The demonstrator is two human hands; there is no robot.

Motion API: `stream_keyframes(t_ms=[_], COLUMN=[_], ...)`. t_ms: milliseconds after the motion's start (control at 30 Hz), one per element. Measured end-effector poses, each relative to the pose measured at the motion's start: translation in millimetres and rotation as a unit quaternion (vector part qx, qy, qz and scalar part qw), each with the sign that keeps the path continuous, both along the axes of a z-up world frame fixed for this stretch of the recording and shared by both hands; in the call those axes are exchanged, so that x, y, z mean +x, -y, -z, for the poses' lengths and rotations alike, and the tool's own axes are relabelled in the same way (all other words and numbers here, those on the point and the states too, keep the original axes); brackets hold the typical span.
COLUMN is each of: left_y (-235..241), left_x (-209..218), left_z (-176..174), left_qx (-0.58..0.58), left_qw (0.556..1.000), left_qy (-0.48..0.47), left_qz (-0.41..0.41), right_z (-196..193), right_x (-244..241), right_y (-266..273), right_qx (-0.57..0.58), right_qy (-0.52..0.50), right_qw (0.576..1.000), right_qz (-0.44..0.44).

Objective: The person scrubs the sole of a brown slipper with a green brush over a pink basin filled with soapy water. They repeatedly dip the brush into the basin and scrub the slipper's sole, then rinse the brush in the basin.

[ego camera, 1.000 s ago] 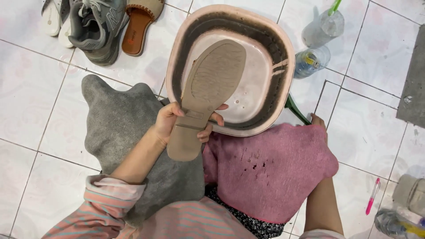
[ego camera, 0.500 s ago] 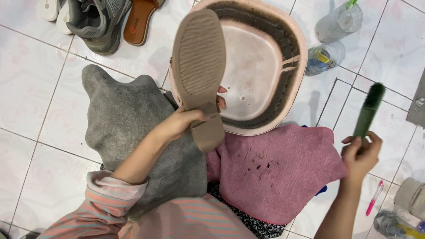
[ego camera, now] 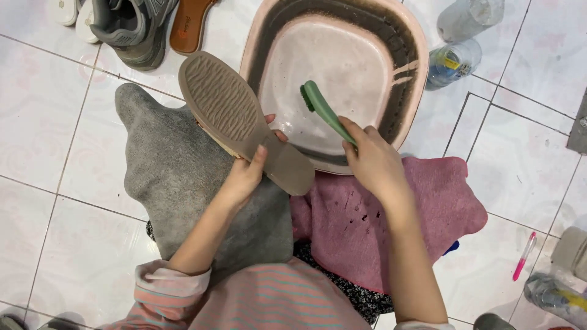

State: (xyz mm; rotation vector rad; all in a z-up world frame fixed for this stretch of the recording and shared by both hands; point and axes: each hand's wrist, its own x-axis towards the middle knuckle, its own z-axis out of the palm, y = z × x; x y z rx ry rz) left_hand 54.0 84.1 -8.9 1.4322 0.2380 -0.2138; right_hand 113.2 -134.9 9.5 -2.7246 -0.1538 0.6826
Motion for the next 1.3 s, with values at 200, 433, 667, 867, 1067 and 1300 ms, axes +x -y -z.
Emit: stream_keyframes(t_ms=[200, 433, 667, 867, 1067, 1300], left_y=[1.6, -8.1, 3.3, 9.6, 28.0, 47.3], left_x=[-7.6, -15.7, -16.1, -35.5, -49.7, -35.2], left_z=[48.6, 42.5, 80.7, 46.5, 82.3, 52.7], left_qx=[0.089, 0.035, -0.227, 0.062, 0.04, 0.046], left_qw=[0.995, 0.993, 0.974, 0.968, 0.972, 0.982], left_qy=[0.043, 0.106, 0.005, -0.219, -0.229, -0.177], left_qz=[0.016, 0.041, -0.01, 0.107, 0.012, -0.048], right_z=[104.3, -2.3, 1.1, -2.6, -14.4, 26.4], right_x=[-2.8, -27.3, -49.5, -74.3, -85.4, -91.5], right_y=[16.9, 20.1, 52.0, 54.7, 37.4, 29.1], right_qx=[-0.106, 0.039, -0.098, -0.168, -0.086, 0.084], right_qy=[0.038, 0.06, 0.058, 0.032, 0.043, 0.054], right_qw=[0.994, 0.99, 0.992, 0.985, 0.991, 0.977], right_qz=[0.002, 0.118, 0.056, 0.018, 0.094, 0.19])
